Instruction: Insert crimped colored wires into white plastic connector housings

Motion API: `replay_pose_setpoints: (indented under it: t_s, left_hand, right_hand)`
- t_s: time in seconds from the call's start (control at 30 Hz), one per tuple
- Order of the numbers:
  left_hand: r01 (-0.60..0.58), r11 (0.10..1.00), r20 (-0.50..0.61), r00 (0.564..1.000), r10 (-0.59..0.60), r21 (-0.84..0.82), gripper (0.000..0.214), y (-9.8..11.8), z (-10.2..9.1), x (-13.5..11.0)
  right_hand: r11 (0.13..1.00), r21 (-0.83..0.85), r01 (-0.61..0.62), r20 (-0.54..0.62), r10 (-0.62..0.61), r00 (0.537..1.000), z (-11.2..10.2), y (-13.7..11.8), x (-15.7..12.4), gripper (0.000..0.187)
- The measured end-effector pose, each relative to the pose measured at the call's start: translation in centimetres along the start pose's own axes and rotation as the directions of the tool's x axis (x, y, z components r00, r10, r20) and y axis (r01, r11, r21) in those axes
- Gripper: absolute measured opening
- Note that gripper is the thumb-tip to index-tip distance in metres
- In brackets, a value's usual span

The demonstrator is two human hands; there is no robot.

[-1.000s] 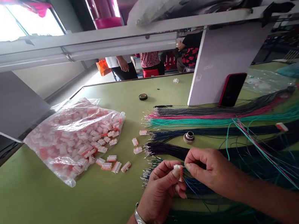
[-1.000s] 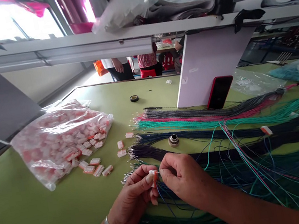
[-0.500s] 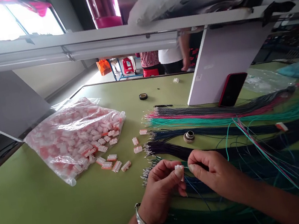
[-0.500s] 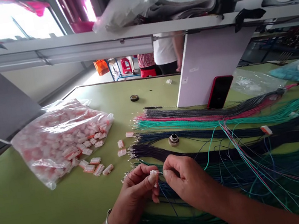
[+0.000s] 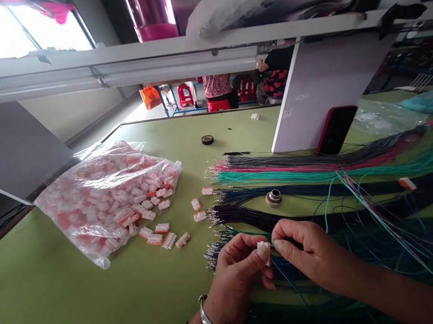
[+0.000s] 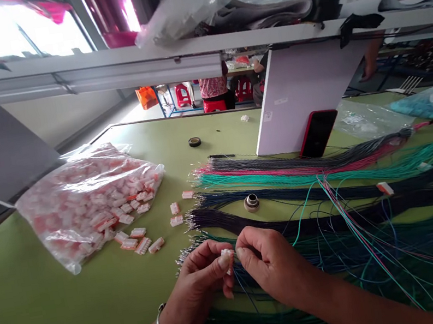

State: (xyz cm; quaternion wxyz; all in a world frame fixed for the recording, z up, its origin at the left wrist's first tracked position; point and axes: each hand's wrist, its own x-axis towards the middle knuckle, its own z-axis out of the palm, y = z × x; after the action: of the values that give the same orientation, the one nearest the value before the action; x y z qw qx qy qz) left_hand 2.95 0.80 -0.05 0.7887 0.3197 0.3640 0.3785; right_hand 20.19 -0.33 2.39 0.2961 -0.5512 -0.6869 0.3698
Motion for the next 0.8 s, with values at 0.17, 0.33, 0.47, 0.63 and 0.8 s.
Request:
replay_pose_setpoints:
  t_s: [0.17,0.33,0.47,0.63,0.8]
  left_hand:
    - [0.001,1.000,0.013,1.000,-0.001,-0.002,0.022,-0.3,0.0,0.0]
    - [-0.017,1.000,0.010,1.000,0.017,0.019,0.022,-0.3,0.0,0.0]
    - [0.006,0.999,-0.010,1.000,-0.006,-0.045,0.022,-0.3,0.0,0.0]
    - [0.012,0.998,-0.007,1.000,-0.012,-0.058,0.022,-0.4,0.2,-0.1]
    - [0.021,0.999,-0.016,1.000,-0.022,-0.044,0.024,-0.5,0.4,-0.2]
  right_hand:
    - [0.999,-0.021,0.037,-0.043,-0.038,0.998,0.6,0.0,-0.3,0.020]
    - [1.000,-0.006,0.030,-0.062,-0.030,0.998,0.9,0.2,-0.4,0.021]
    - [0.999,0.016,0.028,-0.044,-0.027,0.999,0.7,0.3,-0.4,0.022]
    - [0.997,-0.019,0.073,-0.077,-0.074,0.994,1.1,0.5,-0.6,0.022]
    - [0.995,-0.039,0.088,-0.113,-0.092,0.989,1.7,0.9,-0.7,0.024]
